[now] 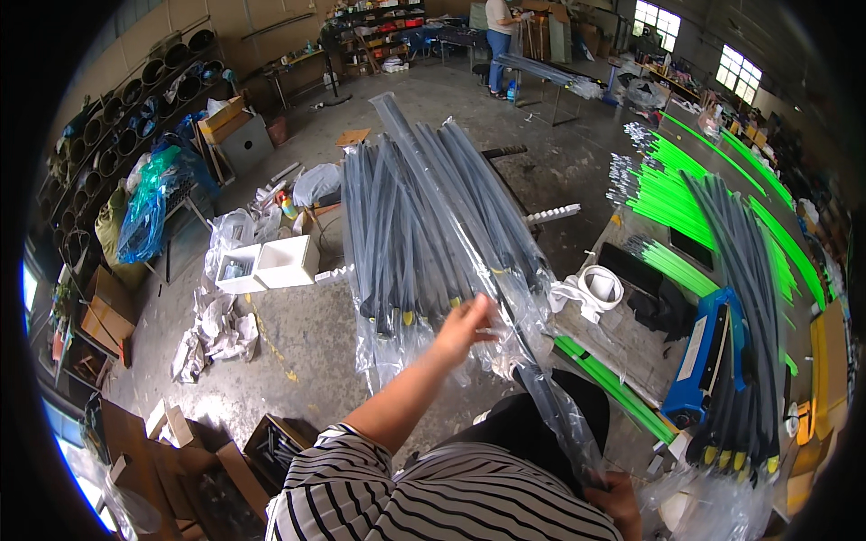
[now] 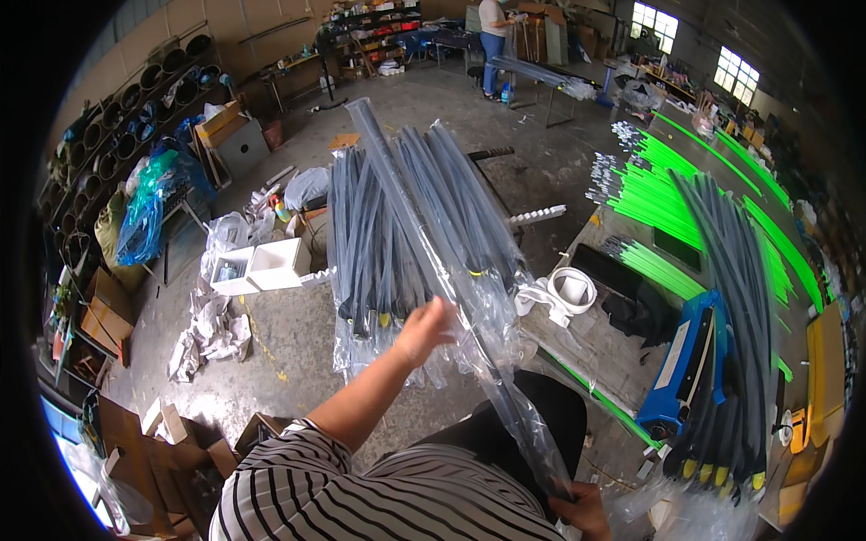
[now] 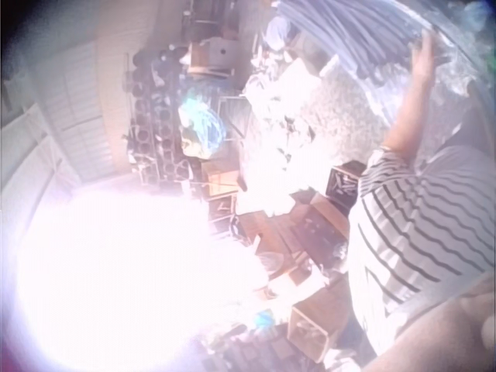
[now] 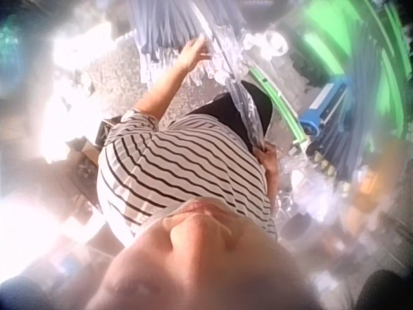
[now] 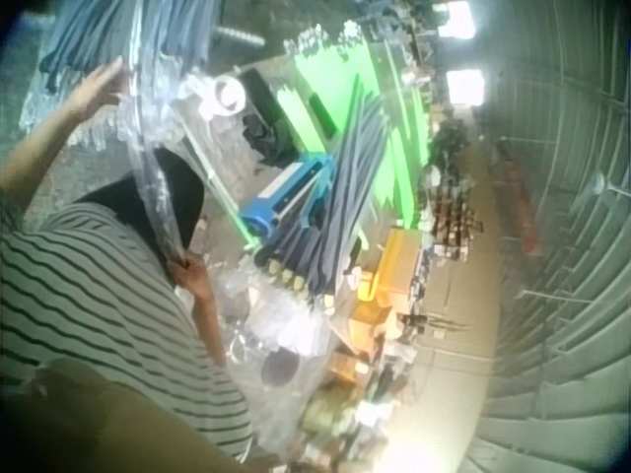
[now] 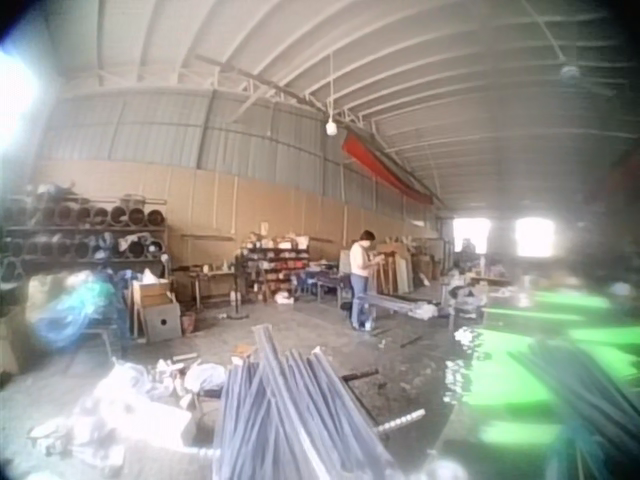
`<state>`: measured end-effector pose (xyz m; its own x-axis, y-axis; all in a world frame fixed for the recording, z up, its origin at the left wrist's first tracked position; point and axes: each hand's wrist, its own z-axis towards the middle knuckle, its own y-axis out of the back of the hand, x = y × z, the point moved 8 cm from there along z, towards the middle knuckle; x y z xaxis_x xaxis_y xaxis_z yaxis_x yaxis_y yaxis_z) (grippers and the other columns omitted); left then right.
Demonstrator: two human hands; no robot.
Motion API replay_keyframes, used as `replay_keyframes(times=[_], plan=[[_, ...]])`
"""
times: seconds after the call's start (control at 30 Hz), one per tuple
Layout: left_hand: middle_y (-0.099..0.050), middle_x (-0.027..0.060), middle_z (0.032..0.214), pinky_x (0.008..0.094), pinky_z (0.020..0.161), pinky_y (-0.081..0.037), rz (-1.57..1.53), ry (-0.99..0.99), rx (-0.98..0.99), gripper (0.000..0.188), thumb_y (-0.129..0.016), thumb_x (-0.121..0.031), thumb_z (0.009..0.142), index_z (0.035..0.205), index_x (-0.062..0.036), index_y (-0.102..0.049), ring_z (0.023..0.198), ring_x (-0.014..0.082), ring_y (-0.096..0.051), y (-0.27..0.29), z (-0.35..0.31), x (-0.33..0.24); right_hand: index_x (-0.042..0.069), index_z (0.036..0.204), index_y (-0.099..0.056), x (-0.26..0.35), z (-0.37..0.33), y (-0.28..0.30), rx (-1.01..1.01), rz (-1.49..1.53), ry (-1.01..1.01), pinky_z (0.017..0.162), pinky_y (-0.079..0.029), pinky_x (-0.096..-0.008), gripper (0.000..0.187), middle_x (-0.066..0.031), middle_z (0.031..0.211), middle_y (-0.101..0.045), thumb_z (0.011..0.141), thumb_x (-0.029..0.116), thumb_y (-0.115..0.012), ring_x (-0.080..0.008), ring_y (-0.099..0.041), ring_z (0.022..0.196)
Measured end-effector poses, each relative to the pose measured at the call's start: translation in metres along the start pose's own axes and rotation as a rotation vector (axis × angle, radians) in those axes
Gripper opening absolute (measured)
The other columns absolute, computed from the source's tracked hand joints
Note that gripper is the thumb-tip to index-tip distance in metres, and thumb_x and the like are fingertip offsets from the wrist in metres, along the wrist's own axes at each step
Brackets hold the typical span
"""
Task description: The person wraps long gray poles in clear plastic bags and seals them using a handheld heat sealer. They then use scissors to trim the excess plastic from the sealed ends. The person repeats this process for multiple poles, stacking the finished items on a table.
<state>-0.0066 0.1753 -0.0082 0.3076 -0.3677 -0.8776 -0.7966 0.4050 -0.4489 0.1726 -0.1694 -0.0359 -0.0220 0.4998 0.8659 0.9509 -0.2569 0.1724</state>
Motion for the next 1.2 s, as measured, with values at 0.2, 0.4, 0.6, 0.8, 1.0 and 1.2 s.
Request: replay_keyframes(times=[0.2, 0.4, 0.6, 0.8, 1.0, 1.2], plan=[[-0.059, 0.012, 0.091, 0.0329, 0.076, -0.044, -0.143, -0.112, -0.051, 0.039, -0.049, -0.034, 0.085, 0.099, 0.0026, -0.052, 0.083, 0.0197, -0.057, 0.031, 0.046, -0.036, 0.0, 0.082, -0.063, -0.014, -0.002, 0.006, -0.02, -0.03, -0.024, 0.048, -0.039, -0.0207, 0.02, 0.0011, 0.063, -0.056, 0.062, -0.001, -0.066, -0.0045, -0.051, 0.056], [-0.061, 0.011, 0.082, 0.0277, 0.066, -0.044, -0.295, -0.083, 0.016, 0.014, -0.055, -0.013, 0.082, 0.082, 0.0009, -0.057, 0.078, 0.0188, -0.059, 0.01, 0.03, -0.015, 0.0, 0.079, -0.063, -0.006, -0.004, 0.003, -0.05, -0.111, 0.114, 0.046, -0.039, -0.0208, 0.016, 0.0003, 0.058, -0.055, 0.063, -0.002, -0.065, -0.0051, -0.051, 0.052], [-0.062, 0.0092, 0.08, 0.0283, 0.066, -0.041, -0.202, -0.072, 0.068, 0.014, -0.058, -0.018, 0.08, 0.075, -0.0047, -0.058, 0.075, 0.016, -0.056, -0.006, 0.023, -0.003, 0.0, 0.088, -0.062, -0.016, -0.003, 0.012, -0.008, -0.18, 0.118, 0.049, -0.041, -0.0211, 0.025, -0.001, 0.062, -0.058, 0.065, 0.004, -0.069, -0.0061, -0.052, 0.055], [-0.06, 0.0028, 0.075, 0.0146, 0.039, -0.032, -0.259, -0.071, -0.166, 0.01, -0.053, -0.016, 0.083, 0.087, -0.0071, -0.056, 0.05, 0.0005, -0.045, 0.062, 0.044, -0.029, 0.0, 0.111, -0.052, 0.05, 0.003, 0.048, -0.16, 0.143, 0.259, 0.074, -0.041, -0.0291, 0.057, -0.0111, 0.099, -0.06, 0.087, 0.048, -0.031, -0.0171, -0.055, 0.087], [-0.061, 0.0106, 0.088, 0.0167, 0.058, -0.046, -0.333, -0.132, -0.04, 0.019, -0.05, -0.015, 0.085, 0.097, -0.0005, -0.054, 0.074, 0.0114, -0.058, 0.126, 0.062, -0.055, -0.001, 0.118, -0.042, 0.06, -0.017, 0.095, -0.313, 0.469, 0.366, 0.086, -0.039, -0.0347, 0.068, -0.0182, 0.106, -0.055, 0.086, 0.054, -0.02, -0.0248, -0.052, 0.1], [-0.058, 0.0138, 0.101, 0.0276, 0.081, -0.044, -0.369, -0.104, -0.016, 0.029, -0.052, -0.018, 0.084, 0.105, 0.0032, -0.051, 0.089, 0.0168, -0.057, 0.155, 0.066, -0.056, -0.002, 0.106, -0.051, 0.048, -0.027, 0.099, -0.677, 0.27, 0.366, 0.078, -0.042, -0.0275, 0.04, -0.0123, 0.092, -0.058, 0.078, 0.024, -0.061, -0.0169, -0.055, 0.086]])
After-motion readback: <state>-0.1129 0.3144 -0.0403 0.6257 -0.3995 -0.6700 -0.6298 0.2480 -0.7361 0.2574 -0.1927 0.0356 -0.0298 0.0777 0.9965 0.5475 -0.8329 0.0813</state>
